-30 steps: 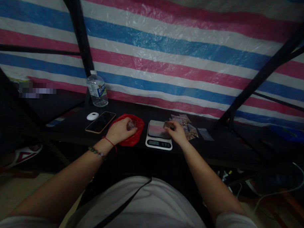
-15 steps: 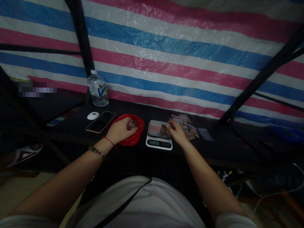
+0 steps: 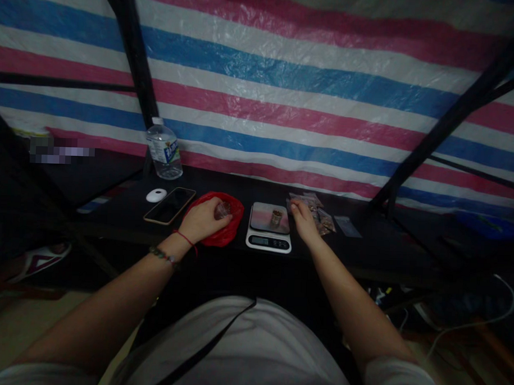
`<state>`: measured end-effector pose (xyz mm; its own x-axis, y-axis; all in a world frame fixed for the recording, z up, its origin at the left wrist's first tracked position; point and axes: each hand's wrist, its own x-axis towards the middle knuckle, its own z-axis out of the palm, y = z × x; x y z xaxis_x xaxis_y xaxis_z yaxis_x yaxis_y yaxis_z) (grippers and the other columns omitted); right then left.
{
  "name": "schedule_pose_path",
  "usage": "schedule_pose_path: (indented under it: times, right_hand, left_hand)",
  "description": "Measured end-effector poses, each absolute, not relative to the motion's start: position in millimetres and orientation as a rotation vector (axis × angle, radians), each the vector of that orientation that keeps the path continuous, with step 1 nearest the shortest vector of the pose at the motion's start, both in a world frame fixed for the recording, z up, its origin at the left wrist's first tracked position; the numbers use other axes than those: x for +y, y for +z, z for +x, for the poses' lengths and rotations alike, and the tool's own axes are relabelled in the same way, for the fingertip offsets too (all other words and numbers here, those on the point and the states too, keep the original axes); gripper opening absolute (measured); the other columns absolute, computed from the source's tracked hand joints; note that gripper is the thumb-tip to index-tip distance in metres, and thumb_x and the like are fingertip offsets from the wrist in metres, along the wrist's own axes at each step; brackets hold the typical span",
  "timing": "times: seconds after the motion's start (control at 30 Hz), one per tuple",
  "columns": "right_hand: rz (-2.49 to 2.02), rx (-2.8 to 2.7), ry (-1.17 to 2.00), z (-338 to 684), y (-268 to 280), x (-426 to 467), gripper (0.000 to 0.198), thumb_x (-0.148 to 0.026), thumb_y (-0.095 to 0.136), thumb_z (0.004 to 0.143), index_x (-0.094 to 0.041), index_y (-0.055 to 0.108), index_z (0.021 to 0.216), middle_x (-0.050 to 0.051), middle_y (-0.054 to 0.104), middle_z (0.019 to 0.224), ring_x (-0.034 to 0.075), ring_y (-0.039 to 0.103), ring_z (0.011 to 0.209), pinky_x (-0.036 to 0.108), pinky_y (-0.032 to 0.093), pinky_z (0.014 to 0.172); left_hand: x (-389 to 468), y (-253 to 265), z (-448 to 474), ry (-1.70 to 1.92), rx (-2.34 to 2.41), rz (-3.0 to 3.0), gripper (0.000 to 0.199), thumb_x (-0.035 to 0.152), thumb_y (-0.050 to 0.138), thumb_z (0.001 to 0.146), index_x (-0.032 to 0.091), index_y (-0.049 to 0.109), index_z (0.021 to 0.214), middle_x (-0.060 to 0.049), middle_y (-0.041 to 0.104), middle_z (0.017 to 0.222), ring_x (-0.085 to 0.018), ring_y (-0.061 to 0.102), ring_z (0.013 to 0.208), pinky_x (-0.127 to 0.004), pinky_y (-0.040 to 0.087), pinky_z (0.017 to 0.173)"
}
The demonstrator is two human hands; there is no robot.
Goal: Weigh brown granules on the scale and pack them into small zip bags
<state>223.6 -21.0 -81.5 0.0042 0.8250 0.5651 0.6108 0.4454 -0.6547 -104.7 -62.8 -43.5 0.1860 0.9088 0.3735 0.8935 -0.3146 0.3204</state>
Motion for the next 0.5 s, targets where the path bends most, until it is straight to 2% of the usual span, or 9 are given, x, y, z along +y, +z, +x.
schedule_pose_path:
  times: [0.3,0.5]
  right_hand:
    - [-1.282,-1.700,0.245,224.9,-91.3,-15.0,0.049,-0.055,0.039,0.089,-0.018,0.062,0.110,0.013,0.064,0.114,0.027,0.056,0.112,0.046,0.038,0.101]
    - [-1.287,-1.699,0.253,225.6,-92.7,-14.6,0.047,-0.055,0.041,0.088,-0.018,0.062,0.109,0.013,0.064,0.115,0.026,0.056,0.112,0.046,0.037,0.101]
  left_hand:
    - [-58.9,-43.4,-106.6,0.999,1.748,2.448,0.041,0.049,0.057,0.076,0.018,0.057,0.102,-0.010,0.064,0.103,-0.026,0.059,0.097,-0.036,0.045,0.086]
    - [-60.8,-38.2,-106.1,1.157,1.846,2.451,0.047,0.049,0.061,0.073,0.015,0.054,0.105,-0.012,0.061,0.103,-0.028,0.058,0.098,-0.040,0.044,0.090]
